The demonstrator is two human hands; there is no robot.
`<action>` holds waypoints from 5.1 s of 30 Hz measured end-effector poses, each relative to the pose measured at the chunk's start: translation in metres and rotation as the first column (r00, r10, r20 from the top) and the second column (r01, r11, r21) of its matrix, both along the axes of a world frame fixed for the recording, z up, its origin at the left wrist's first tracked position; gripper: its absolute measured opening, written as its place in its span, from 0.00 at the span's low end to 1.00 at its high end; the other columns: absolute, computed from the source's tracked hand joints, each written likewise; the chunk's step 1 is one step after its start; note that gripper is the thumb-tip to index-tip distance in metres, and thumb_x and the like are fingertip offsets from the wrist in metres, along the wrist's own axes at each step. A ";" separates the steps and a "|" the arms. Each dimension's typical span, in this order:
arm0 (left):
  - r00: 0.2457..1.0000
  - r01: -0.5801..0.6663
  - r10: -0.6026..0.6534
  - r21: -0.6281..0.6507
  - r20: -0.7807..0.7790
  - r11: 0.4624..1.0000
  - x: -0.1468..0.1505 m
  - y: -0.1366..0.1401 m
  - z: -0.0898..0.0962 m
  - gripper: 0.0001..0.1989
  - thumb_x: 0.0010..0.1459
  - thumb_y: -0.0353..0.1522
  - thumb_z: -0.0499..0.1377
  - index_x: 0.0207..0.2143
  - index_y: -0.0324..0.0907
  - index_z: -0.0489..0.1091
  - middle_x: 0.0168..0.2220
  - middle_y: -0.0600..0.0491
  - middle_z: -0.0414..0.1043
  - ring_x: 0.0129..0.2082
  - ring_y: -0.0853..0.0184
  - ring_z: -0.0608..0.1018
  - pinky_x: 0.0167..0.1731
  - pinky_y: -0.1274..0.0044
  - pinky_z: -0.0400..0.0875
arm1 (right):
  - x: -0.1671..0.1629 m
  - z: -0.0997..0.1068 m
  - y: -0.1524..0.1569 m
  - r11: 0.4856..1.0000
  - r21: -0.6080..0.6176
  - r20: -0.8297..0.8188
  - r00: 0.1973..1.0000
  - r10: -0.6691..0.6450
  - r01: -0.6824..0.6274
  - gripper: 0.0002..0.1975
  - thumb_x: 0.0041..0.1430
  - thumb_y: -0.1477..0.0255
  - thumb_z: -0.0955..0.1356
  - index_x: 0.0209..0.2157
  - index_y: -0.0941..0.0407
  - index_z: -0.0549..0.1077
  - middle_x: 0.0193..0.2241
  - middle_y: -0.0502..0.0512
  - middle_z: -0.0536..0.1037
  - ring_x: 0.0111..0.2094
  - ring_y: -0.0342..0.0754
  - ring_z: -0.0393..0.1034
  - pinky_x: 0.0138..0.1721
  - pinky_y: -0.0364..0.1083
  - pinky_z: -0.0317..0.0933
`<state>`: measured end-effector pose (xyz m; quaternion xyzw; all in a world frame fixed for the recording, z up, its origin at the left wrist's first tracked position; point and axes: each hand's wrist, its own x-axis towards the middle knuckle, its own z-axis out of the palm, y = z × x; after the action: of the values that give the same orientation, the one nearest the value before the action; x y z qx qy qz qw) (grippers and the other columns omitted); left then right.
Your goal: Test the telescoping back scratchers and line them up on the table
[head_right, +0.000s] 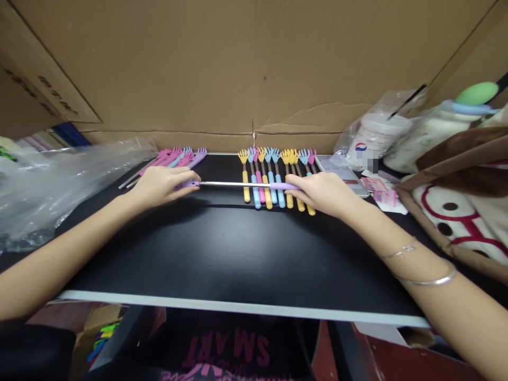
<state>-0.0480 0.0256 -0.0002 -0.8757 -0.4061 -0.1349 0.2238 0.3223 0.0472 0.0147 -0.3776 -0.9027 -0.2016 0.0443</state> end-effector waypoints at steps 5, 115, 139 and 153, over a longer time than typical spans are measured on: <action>0.985 0.173 -0.172 0.022 -0.033 0.985 0.033 -0.022 -0.002 0.15 0.66 0.40 0.47 0.38 0.44 0.69 0.31 0.57 0.74 0.24 0.73 0.74 0.19 0.79 0.52 | -0.028 -0.014 -0.028 0.989 0.072 -0.002 0.992 0.127 -0.127 0.24 0.66 0.58 0.51 0.34 0.55 0.70 0.15 0.49 0.69 0.15 0.41 0.58 0.21 0.41 0.40; 0.994 0.078 -0.029 -0.527 0.101 0.846 -0.003 -0.001 0.022 0.17 0.60 0.47 0.51 0.44 0.48 0.69 0.42 0.57 0.75 0.38 0.69 0.76 0.32 0.82 0.61 | 0.022 0.035 0.001 0.658 -0.751 -0.116 0.991 -0.060 -0.048 0.22 0.63 0.54 0.56 0.31 0.55 0.70 0.22 0.50 0.70 0.24 0.43 0.63 0.27 0.43 0.54; 0.969 0.231 -0.237 -0.078 -0.067 0.970 0.050 -0.036 0.000 0.13 0.66 0.39 0.47 0.42 0.45 0.69 0.30 0.58 0.75 0.24 0.73 0.76 0.20 0.79 0.53 | -0.044 -0.013 -0.045 0.978 0.042 0.050 0.978 0.203 -0.205 0.21 0.67 0.60 0.53 0.37 0.55 0.71 0.18 0.50 0.73 0.15 0.41 0.61 0.20 0.42 0.38; 0.999 0.045 -0.034 -0.415 0.034 0.909 0.003 -0.004 0.020 0.17 0.63 0.45 0.48 0.44 0.48 0.70 0.41 0.57 0.76 0.36 0.71 0.76 0.28 0.83 0.59 | -0.004 0.015 -0.010 0.929 -0.367 -0.052 0.998 0.035 -0.052 0.21 0.65 0.57 0.54 0.37 0.53 0.70 0.20 0.49 0.72 0.19 0.42 0.63 0.22 0.40 0.48</action>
<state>-0.0445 0.0212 0.0195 -0.9095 -0.4105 -0.0612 0.0243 0.3183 0.0373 0.0294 -0.3636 -0.9314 -0.0192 -0.0028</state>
